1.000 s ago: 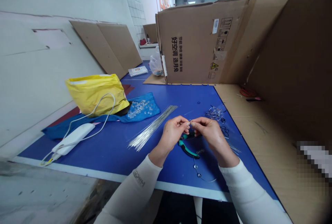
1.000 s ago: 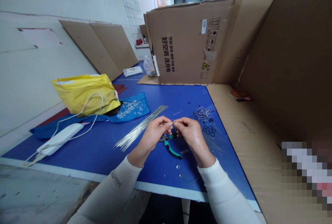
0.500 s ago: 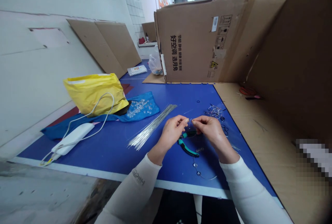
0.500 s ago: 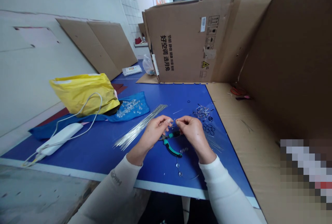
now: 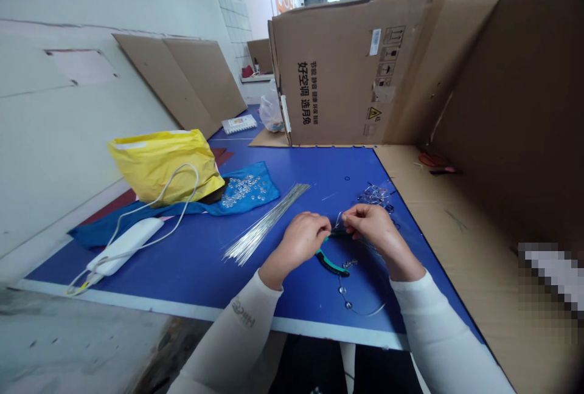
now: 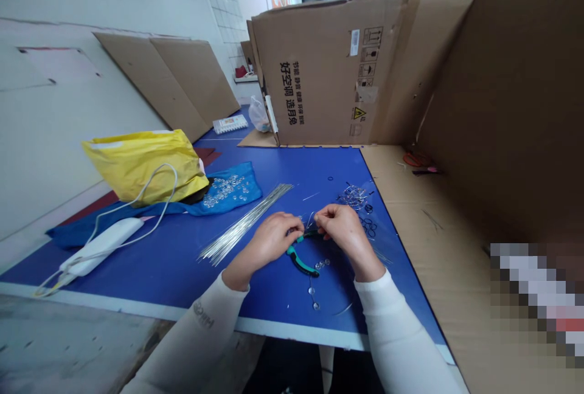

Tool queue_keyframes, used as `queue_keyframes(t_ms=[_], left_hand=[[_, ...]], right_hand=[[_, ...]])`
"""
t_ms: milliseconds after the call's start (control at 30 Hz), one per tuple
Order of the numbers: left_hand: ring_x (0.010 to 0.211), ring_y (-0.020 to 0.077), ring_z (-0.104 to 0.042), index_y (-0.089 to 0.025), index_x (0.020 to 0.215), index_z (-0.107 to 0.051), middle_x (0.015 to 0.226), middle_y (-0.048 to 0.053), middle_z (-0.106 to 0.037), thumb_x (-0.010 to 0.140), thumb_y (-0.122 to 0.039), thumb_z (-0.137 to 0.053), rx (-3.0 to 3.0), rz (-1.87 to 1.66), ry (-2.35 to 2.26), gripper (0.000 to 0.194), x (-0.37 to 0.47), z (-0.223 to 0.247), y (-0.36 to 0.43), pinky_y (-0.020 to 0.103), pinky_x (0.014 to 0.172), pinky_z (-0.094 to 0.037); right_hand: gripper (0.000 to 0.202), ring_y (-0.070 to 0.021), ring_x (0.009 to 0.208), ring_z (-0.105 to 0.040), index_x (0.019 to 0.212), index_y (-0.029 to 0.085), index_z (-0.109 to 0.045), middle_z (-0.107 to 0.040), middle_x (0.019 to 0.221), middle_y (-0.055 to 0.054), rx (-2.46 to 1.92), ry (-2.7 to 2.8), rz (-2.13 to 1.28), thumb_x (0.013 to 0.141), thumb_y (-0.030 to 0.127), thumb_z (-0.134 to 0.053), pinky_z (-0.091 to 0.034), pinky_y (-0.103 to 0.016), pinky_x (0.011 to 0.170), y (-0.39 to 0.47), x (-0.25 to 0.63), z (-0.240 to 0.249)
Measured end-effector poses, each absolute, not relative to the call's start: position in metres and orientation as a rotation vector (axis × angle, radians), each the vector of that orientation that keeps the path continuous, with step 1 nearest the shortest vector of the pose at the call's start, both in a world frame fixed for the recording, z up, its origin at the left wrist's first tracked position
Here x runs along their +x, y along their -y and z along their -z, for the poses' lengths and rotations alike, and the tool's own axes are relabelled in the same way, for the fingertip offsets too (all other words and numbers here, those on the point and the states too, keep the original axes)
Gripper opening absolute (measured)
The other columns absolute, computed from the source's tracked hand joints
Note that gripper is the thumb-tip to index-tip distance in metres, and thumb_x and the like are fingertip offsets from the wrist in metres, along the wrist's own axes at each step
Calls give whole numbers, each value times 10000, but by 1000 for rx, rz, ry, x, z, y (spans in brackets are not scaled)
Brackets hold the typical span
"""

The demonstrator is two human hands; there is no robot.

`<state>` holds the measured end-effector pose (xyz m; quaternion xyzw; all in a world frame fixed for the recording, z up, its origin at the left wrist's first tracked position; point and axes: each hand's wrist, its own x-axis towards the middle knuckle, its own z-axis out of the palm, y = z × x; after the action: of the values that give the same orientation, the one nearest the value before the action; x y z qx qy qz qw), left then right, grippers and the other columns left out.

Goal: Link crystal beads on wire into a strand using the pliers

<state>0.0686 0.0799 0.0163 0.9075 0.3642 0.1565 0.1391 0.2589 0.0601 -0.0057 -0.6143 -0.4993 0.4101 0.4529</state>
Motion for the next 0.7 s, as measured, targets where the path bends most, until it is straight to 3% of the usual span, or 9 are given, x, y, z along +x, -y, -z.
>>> queue_keyframes(t_ms=[200, 467, 700], left_hand=[[655, 147, -609, -223, 854, -686, 729, -2, -691, 863, -190, -530, 2351, -634, -1010, 159, 68, -18, -80, 243, 621, -410], [588, 128, -612, -191, 842, -674, 703, 26, -660, 871, -259, -536, 1986, -768, -1052, 156, 71, -16, -80, 198, 501, -428], [631, 125, -588, -176, 870, -685, 750, 38, -663, 861, -289, -558, 1892, -826, -1030, 170, 71, -19, -80, 207, 544, -458]], right_hand=[[163, -140, 492, -622, 708, 178, -645, -663, 581, -8, -1502, 1228, -958, 704, 340, -654, -495, -222, 427, -59, 255, 5], [180, -162, 462, -617, 726, 194, -645, -657, 554, -9, -1502, 1181, -832, 727, 373, -645, -485, -255, 428, -55, 247, 0], [204, -165, 500, -628, 777, 191, -670, -685, 612, -26, -1449, 1195, -715, 774, 392, -633, -498, -271, 492, -49, 238, -9]])
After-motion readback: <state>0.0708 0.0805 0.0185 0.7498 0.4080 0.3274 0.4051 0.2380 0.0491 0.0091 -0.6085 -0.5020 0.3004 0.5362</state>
